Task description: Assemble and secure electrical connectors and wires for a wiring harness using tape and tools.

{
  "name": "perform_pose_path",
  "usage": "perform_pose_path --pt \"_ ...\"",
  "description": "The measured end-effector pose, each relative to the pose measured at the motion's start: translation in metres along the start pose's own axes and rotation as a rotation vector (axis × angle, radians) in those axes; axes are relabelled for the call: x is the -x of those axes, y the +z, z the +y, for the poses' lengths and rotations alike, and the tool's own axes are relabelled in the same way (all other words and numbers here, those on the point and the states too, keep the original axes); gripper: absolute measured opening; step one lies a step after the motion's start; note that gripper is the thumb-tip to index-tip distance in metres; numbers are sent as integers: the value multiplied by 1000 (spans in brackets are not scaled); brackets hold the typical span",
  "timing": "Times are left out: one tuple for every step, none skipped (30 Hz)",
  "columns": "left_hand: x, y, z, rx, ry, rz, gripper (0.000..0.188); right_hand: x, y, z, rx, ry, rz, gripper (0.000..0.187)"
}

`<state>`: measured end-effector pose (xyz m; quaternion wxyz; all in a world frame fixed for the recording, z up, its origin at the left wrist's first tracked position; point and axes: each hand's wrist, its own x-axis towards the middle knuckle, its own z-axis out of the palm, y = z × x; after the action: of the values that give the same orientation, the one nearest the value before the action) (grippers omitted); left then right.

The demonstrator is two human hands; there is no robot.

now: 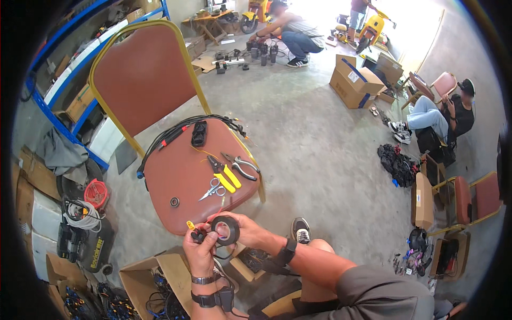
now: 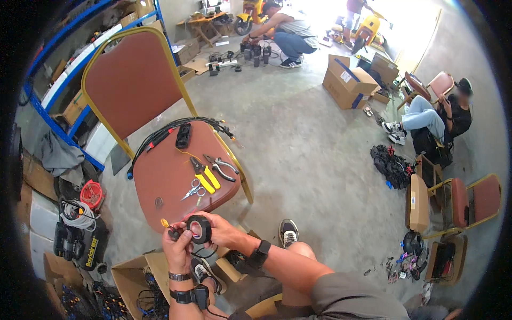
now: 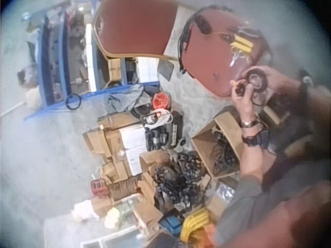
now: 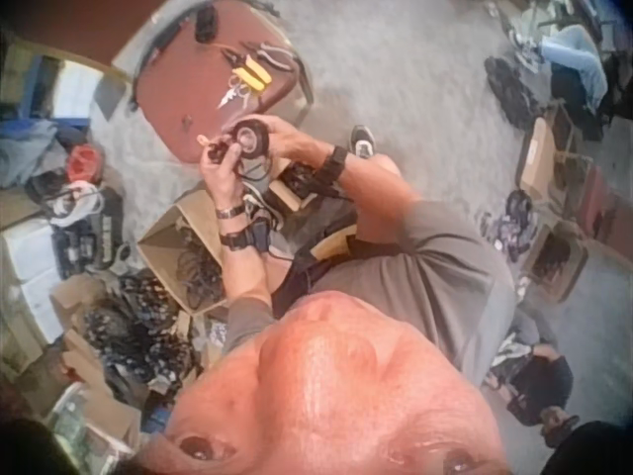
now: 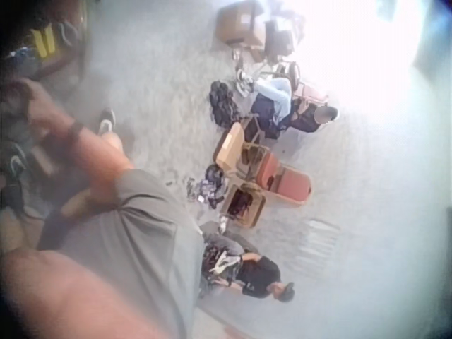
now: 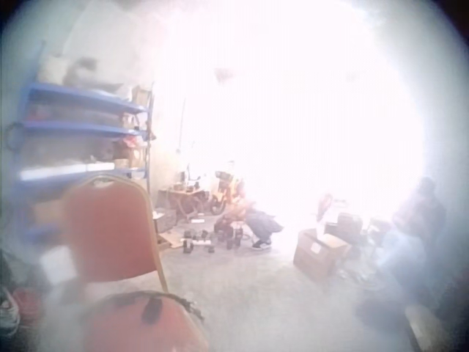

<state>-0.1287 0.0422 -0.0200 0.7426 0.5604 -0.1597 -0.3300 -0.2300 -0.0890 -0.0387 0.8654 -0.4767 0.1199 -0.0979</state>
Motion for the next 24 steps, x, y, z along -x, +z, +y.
perform_pose_path --pt "4 2 4 10 -2 39 28 -1 3 0 -7 33 -18 42" --pt "6 1 4 8 0 36 28 0 5 0 -8 30 -18 42" --pt "6 -2 4 12 -3 39 28 1 7 0 -15 7 -23 41" --pt "8 -5 4 16 -9 44 29 2 10 -1 -24 -12 -26 39" --pt "10 -7 5 14 -10 44 29 2 11 0 -27 -13 -25 39" --pt "11 -10 7 23 -3 43 29 3 10 0 30 -44 -18 38" --pt "11 -11 8 33 7 42 29 3 8 -1 89 -77 -11 37" --pt "10 -11 10 34 7 42 29 4 3 0 90 -77 -11 37" --pt "9 -10 11 62 29 91 29 4 -4 1 64 -21 -4 37" --pt "7 -9 12 90 48 141 29 6 -8 0 37 36 4 38" --pt "4 -11 13 93 44 142 29 6 -11 -1 41 12 -10 41" --pt "1 -13 13 54 67 151 29 5 -13 -1 42 17 -8 41" --pt "-2 -14 14 16 88 160 29 5 -13 -5 63 4 -44 39" --pt "-3 -16 15 19 82 163 29 5 -13 -9 84 -8 -80 38" --pt "-3 -18 15 -32 44 123 30 5 -13 -9 84 -2 -78 38" --pt "-4 -20 16 -84 7 83 32 5 -11 -9 120 5 -93 38" --pt "-6 -19 16 -83 4 85 32 3 -11 -8 155 11 -109 38" --pt "-8 -16 16 -95 0 81 31 1 -12 -9 154 15 -108 38" --pt "-9 -13 15 -107 -5 80 31 -1 -13 -10 163 39 -98 38" --pt "-10 -11 14 -107 -8 84 31 -3 -15 -10 172 63 -87 38" --pt "-12 -8 15 -102 -6 101 30 -5 -17 -11 170 66 -88 38" --pt "-15 -5 15 -98 -2 116 29 -6 -19 -11 160 65 -68 38" --pt "-18 -3 15 -99 -2 117 29 -8 -21 -12 149 64 -47 37" --pt "-20 0 15 -93 -3 117 28 -9 -24 -11 148 64 -47 37"
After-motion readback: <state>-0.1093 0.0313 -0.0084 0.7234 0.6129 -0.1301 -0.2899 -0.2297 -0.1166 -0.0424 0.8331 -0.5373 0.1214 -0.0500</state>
